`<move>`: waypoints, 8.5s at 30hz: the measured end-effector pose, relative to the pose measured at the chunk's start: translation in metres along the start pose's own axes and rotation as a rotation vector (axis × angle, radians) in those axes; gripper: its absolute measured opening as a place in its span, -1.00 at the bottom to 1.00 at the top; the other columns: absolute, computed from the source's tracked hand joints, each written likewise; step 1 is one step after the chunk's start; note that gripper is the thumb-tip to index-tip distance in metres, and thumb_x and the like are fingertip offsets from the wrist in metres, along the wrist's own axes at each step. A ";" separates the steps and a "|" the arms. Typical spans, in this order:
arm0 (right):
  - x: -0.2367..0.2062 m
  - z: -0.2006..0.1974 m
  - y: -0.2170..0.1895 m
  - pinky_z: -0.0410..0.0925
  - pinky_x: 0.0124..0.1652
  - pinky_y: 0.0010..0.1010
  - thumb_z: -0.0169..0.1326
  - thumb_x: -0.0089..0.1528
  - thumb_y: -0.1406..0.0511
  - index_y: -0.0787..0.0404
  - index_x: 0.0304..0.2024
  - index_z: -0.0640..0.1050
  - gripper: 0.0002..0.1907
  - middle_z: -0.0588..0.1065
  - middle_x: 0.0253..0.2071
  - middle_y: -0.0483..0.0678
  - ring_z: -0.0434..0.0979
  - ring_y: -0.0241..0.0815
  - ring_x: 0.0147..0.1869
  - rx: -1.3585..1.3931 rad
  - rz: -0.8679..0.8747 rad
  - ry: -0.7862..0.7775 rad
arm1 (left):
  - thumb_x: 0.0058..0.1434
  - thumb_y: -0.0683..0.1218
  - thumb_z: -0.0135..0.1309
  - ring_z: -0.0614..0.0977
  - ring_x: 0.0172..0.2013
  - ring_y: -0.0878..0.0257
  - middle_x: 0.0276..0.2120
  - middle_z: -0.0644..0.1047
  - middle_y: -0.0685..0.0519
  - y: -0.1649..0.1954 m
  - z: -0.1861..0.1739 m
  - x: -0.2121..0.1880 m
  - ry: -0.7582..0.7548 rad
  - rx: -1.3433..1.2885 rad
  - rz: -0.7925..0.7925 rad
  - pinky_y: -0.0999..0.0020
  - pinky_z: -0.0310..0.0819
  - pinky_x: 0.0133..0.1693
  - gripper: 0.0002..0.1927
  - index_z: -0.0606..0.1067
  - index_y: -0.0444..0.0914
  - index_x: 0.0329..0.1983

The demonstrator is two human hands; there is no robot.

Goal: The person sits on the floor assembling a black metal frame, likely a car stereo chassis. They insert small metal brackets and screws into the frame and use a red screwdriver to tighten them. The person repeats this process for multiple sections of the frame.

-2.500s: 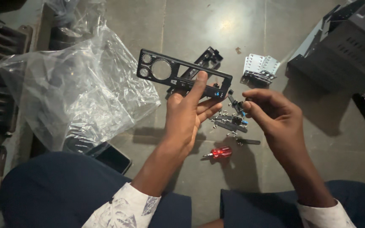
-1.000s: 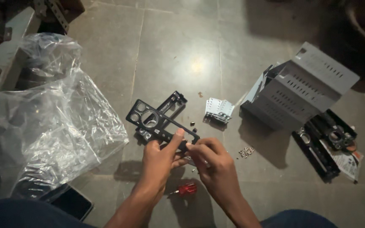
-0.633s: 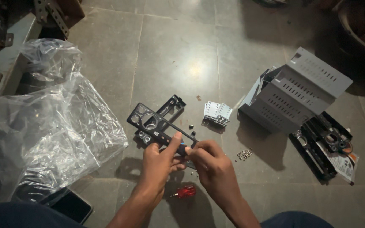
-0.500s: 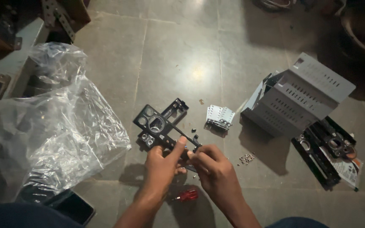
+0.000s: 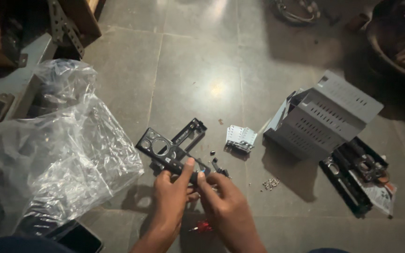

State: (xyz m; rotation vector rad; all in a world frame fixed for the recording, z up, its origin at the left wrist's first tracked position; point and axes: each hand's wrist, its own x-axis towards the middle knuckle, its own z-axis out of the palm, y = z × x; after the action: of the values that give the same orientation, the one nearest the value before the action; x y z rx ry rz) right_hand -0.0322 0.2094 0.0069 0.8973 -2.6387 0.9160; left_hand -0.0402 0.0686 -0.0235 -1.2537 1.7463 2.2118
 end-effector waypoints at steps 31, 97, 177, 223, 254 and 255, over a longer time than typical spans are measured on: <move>-0.005 0.010 0.043 0.45 -0.11 -0.46 0.09 0.35 0.34 0.36 0.16 0.46 -0.65 0.56 -0.12 0.00 0.58 -0.27 -0.07 1.209 0.722 -0.006 | 0.24 0.07 0.27 0.60 -0.41 0.39 -0.41 0.66 0.07 0.009 -0.002 -0.014 -0.234 0.043 0.418 0.42 0.48 -0.33 -0.65 0.67 -0.34 -0.24; 0.003 -0.020 0.057 0.45 -0.07 -0.39 0.02 0.37 0.19 0.25 0.05 0.58 -0.68 0.64 -0.15 -0.04 0.64 -0.26 -0.04 0.408 0.626 -0.117 | 0.08 -0.14 0.29 0.52 0.08 -0.35 0.07 0.41 -0.48 0.024 -0.036 0.058 0.034 1.049 0.596 -0.11 0.46 0.09 0.07 -0.09 -0.12 0.54; -0.023 -0.173 0.159 0.38 0.01 0.06 0.23 0.16 -0.03 0.42 0.08 0.47 -0.30 0.50 -0.02 0.30 0.53 0.28 0.06 -0.614 1.168 0.390 | 0.32 -0.03 -0.02 0.70 -0.43 0.26 -0.30 0.74 0.00 0.017 0.022 0.012 -0.427 0.504 0.441 0.33 0.60 -0.30 -0.68 0.50 -0.19 0.10; 0.015 -0.018 0.051 0.47 -0.19 -0.43 0.21 0.29 0.37 0.33 -0.10 0.47 -0.78 0.48 -0.16 0.00 0.60 -0.23 -0.17 0.256 0.355 0.169 | 0.26 -0.31 -0.16 0.66 -0.15 0.06 0.14 0.51 -0.08 0.027 0.004 0.008 -0.434 0.314 0.400 0.25 0.60 -0.23 -0.28 0.19 0.13 0.43; 0.015 -0.015 0.047 0.56 -0.17 -0.46 0.10 0.30 0.38 0.34 0.05 0.57 -0.73 0.58 0.01 0.04 0.70 -0.21 -0.04 0.638 0.533 -0.026 | 0.35 -0.20 0.02 0.61 -0.36 0.31 -0.28 0.53 -0.04 0.017 0.006 0.047 -0.223 -0.201 0.509 0.33 0.73 -0.32 -0.71 0.28 -0.28 0.09; 0.015 -0.016 0.046 0.56 -0.17 -0.46 0.12 0.29 0.37 0.32 0.03 0.58 -0.73 0.58 -0.02 0.03 0.70 -0.22 -0.06 0.573 0.521 -0.050 | 0.36 -0.19 0.02 0.62 -0.36 0.32 -0.30 0.54 -0.03 0.017 0.006 0.045 -0.213 -0.162 0.527 0.35 0.72 -0.31 -0.72 0.29 -0.28 0.08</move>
State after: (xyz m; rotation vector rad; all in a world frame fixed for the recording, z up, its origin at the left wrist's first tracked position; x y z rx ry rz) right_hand -0.0721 0.2404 0.0026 0.3028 -2.7386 1.8553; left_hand -0.0817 0.0485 -0.0379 -0.5803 2.0152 2.6839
